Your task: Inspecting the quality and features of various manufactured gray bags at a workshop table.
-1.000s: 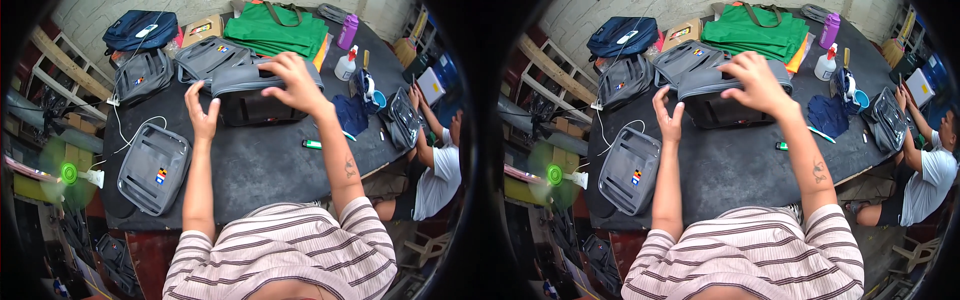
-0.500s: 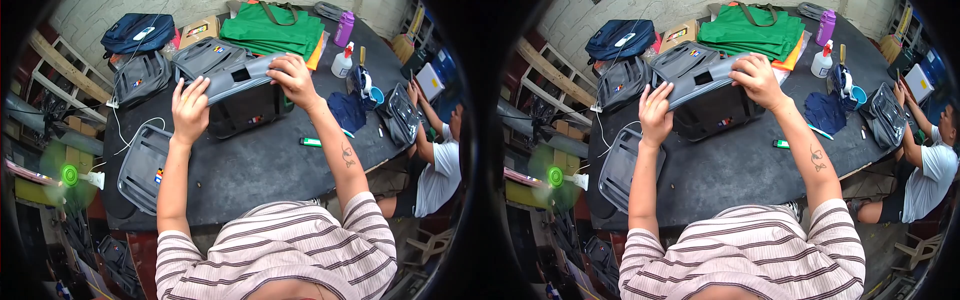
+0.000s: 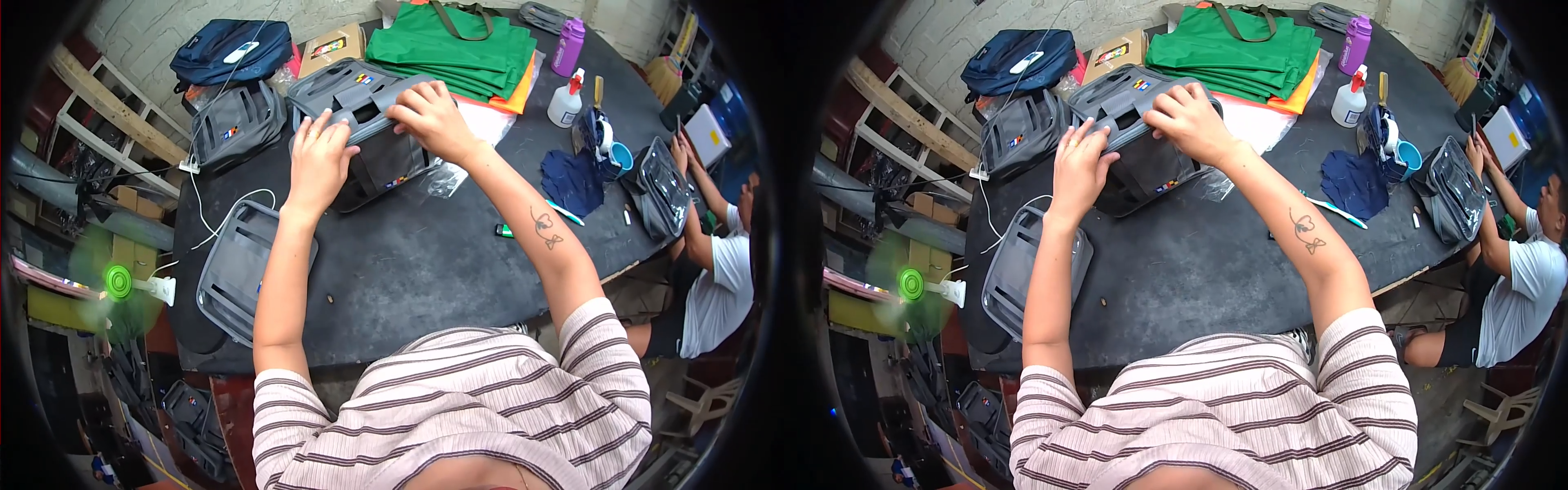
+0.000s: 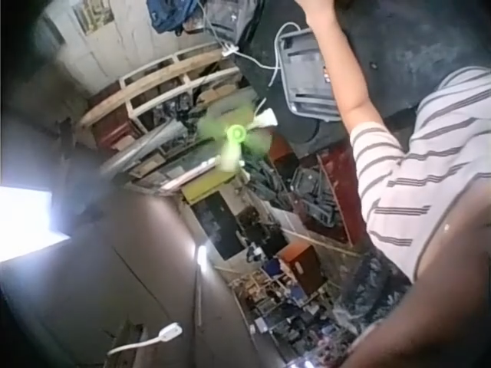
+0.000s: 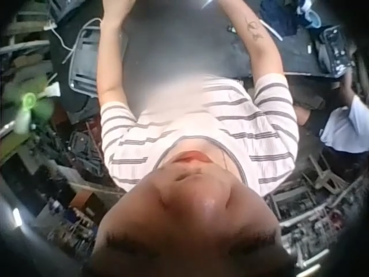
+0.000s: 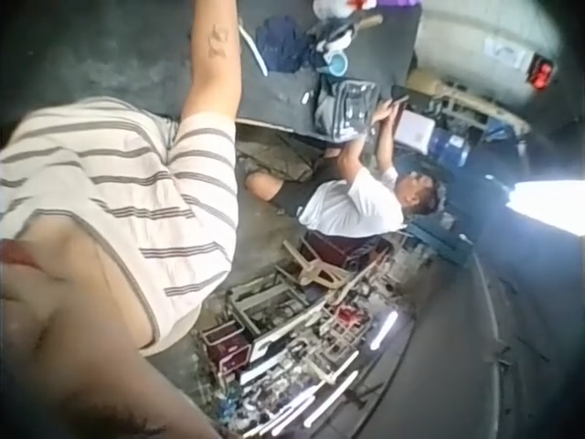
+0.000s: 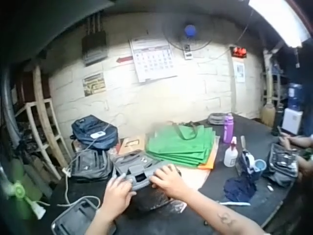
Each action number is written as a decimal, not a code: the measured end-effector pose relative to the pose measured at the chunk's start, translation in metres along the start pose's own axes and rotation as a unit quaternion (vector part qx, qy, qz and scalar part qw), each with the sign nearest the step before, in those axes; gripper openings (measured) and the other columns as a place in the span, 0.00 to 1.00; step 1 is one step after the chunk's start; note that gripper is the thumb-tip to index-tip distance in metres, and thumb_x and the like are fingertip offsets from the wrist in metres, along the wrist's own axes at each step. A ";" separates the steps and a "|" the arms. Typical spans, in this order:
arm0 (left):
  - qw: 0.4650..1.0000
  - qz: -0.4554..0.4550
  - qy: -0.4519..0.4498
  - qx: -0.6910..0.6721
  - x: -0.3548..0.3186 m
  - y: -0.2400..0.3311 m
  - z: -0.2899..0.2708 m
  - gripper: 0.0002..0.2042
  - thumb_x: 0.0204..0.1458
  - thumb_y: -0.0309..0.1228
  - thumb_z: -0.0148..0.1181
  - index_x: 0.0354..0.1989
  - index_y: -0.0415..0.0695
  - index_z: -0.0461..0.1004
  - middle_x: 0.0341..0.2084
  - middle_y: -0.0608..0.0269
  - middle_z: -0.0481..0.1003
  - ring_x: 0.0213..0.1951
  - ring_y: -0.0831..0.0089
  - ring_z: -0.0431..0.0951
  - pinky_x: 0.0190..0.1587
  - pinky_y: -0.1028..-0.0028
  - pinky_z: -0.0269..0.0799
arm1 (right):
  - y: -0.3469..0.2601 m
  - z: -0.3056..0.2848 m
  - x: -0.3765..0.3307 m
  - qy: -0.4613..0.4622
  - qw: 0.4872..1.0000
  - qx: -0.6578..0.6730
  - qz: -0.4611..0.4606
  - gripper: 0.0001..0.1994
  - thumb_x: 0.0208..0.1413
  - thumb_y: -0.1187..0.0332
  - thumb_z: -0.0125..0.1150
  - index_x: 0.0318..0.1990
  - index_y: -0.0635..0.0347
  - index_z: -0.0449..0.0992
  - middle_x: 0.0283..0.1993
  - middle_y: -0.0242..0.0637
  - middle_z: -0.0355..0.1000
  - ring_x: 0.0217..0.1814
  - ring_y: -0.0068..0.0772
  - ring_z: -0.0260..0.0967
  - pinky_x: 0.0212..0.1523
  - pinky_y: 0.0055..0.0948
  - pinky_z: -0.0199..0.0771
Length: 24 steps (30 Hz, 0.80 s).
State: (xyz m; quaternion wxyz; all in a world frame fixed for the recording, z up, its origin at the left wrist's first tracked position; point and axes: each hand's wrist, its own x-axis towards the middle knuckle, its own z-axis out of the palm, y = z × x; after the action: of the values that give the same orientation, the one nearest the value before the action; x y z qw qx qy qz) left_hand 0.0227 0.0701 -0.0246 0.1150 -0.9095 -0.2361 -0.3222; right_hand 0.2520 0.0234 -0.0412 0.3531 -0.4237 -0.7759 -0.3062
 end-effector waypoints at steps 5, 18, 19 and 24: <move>0.996 -0.010 -0.093 0.004 0.012 -0.001 -0.005 0.08 0.50 0.32 0.57 0.29 0.40 0.69 0.31 0.52 0.76 0.55 0.56 0.68 0.62 0.48 0.48 | 0.006 0.007 -0.001 -0.027 0.999 -0.036 0.004 0.08 0.46 0.65 0.60 0.34 0.52 0.71 0.33 0.30 0.64 0.41 0.35 0.61 0.45 0.37 0.59; 0.992 -0.075 -0.056 -0.085 0.006 -0.030 -0.003 0.21 0.44 0.33 0.65 0.46 0.45 0.67 0.50 0.58 0.70 0.59 0.56 0.64 0.61 0.51 0.50 | 0.053 -0.017 -0.026 -0.119 0.976 0.070 0.168 0.27 0.42 0.70 0.66 0.54 0.47 0.67 0.52 0.36 0.63 0.58 0.42 0.57 0.56 0.39 0.58; 0.979 -0.097 -0.064 -0.170 0.008 -0.033 -0.004 0.21 0.41 0.33 0.66 0.44 0.46 0.68 0.55 0.59 0.67 0.60 0.57 0.63 0.62 0.51 0.50 | 0.056 -0.015 -0.027 -0.122 0.960 0.138 0.211 0.26 0.43 0.73 0.64 0.53 0.49 0.68 0.51 0.36 0.63 0.55 0.40 0.61 0.53 0.36 0.62; 0.981 -0.086 -0.058 -0.162 0.010 -0.027 -0.001 0.21 0.39 0.33 0.68 0.42 0.45 0.70 0.54 0.59 0.69 0.61 0.59 0.62 0.62 0.52 0.51 | 0.050 -0.030 -0.024 -0.069 0.952 0.169 0.247 0.20 0.46 0.81 0.59 0.48 0.54 0.73 0.47 0.37 0.66 0.45 0.36 0.68 0.44 0.29 0.70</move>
State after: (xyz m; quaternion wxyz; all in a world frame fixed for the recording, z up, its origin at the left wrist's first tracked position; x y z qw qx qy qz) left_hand 0.0150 0.0966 -0.0160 -0.0758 -0.9093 -0.2649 -0.3118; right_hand 0.3143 0.0119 -0.0348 0.4297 -0.5561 -0.7101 -0.0436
